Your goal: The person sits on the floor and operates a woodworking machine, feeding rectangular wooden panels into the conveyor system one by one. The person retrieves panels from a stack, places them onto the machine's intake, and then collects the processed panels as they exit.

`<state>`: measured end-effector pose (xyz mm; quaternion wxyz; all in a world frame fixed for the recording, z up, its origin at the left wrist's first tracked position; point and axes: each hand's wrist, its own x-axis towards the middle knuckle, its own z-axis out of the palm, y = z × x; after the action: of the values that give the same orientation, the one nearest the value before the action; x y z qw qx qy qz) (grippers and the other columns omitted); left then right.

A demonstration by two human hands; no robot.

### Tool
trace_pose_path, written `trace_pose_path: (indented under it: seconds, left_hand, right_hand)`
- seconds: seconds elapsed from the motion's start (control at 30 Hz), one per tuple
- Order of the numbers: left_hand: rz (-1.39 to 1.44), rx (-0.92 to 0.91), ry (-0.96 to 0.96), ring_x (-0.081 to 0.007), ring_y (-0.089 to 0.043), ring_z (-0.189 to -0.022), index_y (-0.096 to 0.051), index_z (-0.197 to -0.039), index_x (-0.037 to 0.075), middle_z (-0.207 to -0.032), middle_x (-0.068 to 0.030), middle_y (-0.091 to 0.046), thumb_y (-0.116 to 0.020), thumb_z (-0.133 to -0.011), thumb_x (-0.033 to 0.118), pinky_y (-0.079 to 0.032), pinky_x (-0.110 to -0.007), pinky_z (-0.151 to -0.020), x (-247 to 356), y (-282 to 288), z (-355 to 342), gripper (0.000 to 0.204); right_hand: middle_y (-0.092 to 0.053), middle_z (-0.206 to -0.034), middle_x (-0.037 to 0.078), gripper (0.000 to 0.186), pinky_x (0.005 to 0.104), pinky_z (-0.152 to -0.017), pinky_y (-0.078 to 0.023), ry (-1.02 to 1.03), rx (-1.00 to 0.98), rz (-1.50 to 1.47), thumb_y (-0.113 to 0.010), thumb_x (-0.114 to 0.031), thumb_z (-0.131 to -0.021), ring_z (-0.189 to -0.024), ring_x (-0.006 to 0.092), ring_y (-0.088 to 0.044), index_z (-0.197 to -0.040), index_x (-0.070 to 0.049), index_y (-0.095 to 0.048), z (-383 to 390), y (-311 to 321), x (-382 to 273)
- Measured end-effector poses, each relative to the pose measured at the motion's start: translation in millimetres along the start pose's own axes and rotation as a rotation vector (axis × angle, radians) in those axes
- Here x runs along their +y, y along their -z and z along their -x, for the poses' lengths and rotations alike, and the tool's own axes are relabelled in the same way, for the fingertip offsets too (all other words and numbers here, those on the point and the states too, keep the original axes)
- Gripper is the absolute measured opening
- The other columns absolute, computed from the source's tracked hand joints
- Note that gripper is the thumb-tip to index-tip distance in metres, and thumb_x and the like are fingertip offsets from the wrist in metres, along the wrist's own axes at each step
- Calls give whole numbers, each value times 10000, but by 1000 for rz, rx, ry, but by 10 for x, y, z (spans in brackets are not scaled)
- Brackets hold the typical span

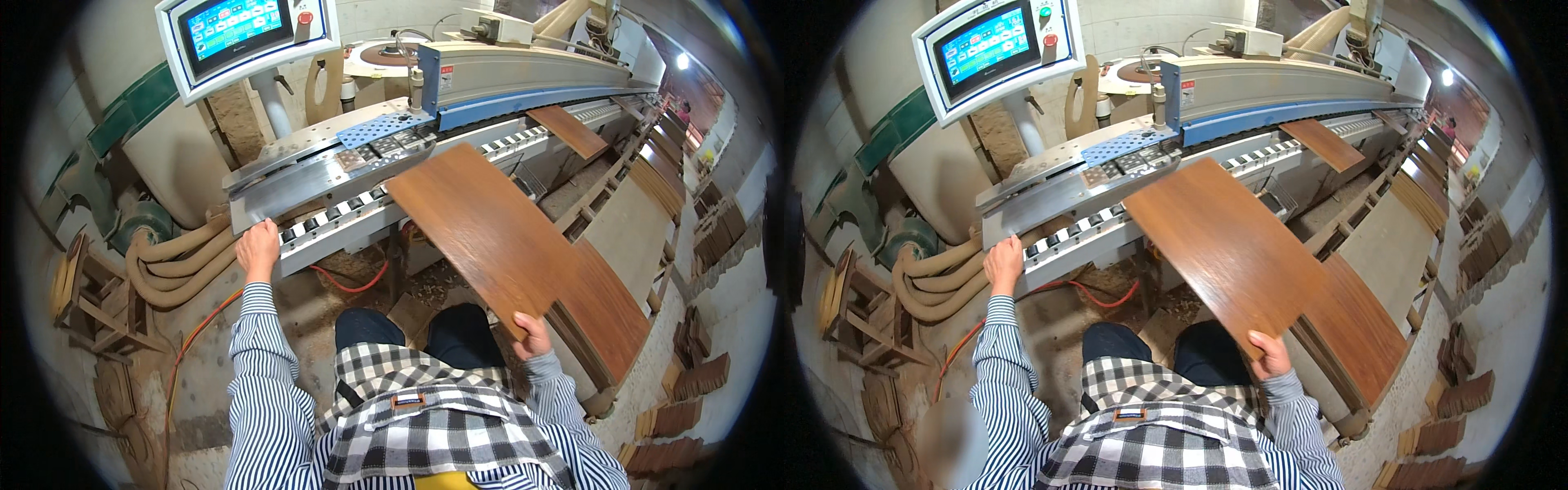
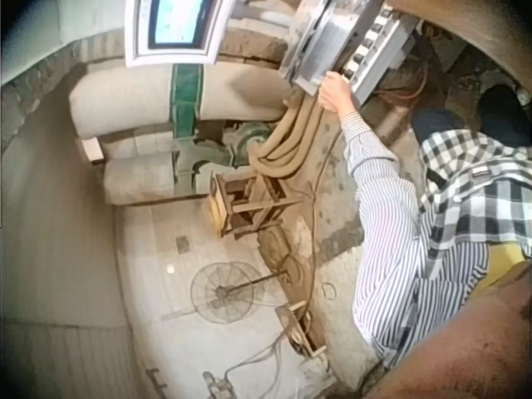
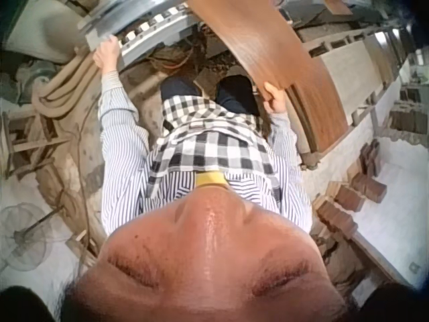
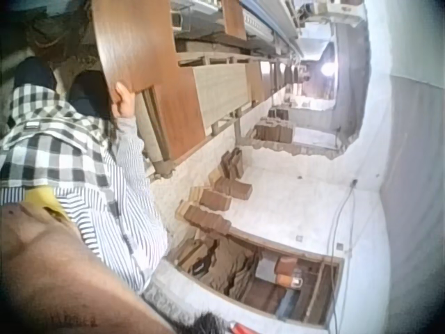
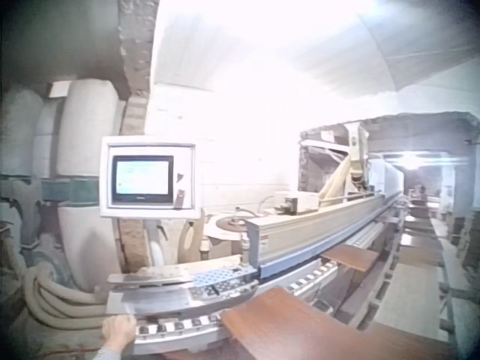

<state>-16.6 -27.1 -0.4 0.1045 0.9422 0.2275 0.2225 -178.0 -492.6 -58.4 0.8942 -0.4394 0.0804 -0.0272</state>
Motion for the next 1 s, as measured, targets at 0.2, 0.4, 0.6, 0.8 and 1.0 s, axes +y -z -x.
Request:
trace_pose_path:
  seconds: [0.2,0.4,0.6,0.8,1.0]
  left_hand:
    - [16,2,-7,-380,-600,-746,-673,-766,55,-765,-211,-623,-407,-855,346,-457,-454,-709,-24,11,-4,404]
    - [35,34,-23,-381,-599,-725,-668,-736,47,-740,-217,-616,-418,-849,342,-458,-457,-691,-43,-19,-8,403]
    - [28,64,-58,-383,-595,-689,-657,-696,37,-708,-219,-608,-418,-852,333,-458,-463,-665,-51,-27,-3,412]
    - [25,57,-52,-383,-595,-689,-654,-691,30,-707,-222,-607,-413,-856,328,-454,-462,-668,-55,-46,-7,417]
    - [19,32,-42,-385,-596,-703,-657,-711,29,-722,-222,-610,-410,-861,328,-454,-464,-679,-43,-20,-5,416]
  right_hand:
    - [-584,-1013,73,418,264,-726,-471,-221,-279,-4,-632,-82,-785,-875,134,-572,-1165,-9,-474,-451,-883,565]
    - [-567,-1111,146,475,266,-744,-469,-579,-800,64,-597,-126,-819,-873,147,-548,-1233,7,-405,-572,-1657,779]
    - [-610,-946,79,319,228,-709,-479,-497,-856,294,-581,-200,-857,-835,121,-589,-1087,17,-537,-588,-1984,1067]
    - [-628,-866,86,267,215,-647,-471,-440,-845,335,-570,-202,-866,-758,120,-592,-1007,25,-580,-619,-1997,1190]
    - [-640,-818,97,242,217,-633,-472,-366,-767,358,-548,-194,-877,-700,118,-585,-967,25,-593,-601,-1943,1116]
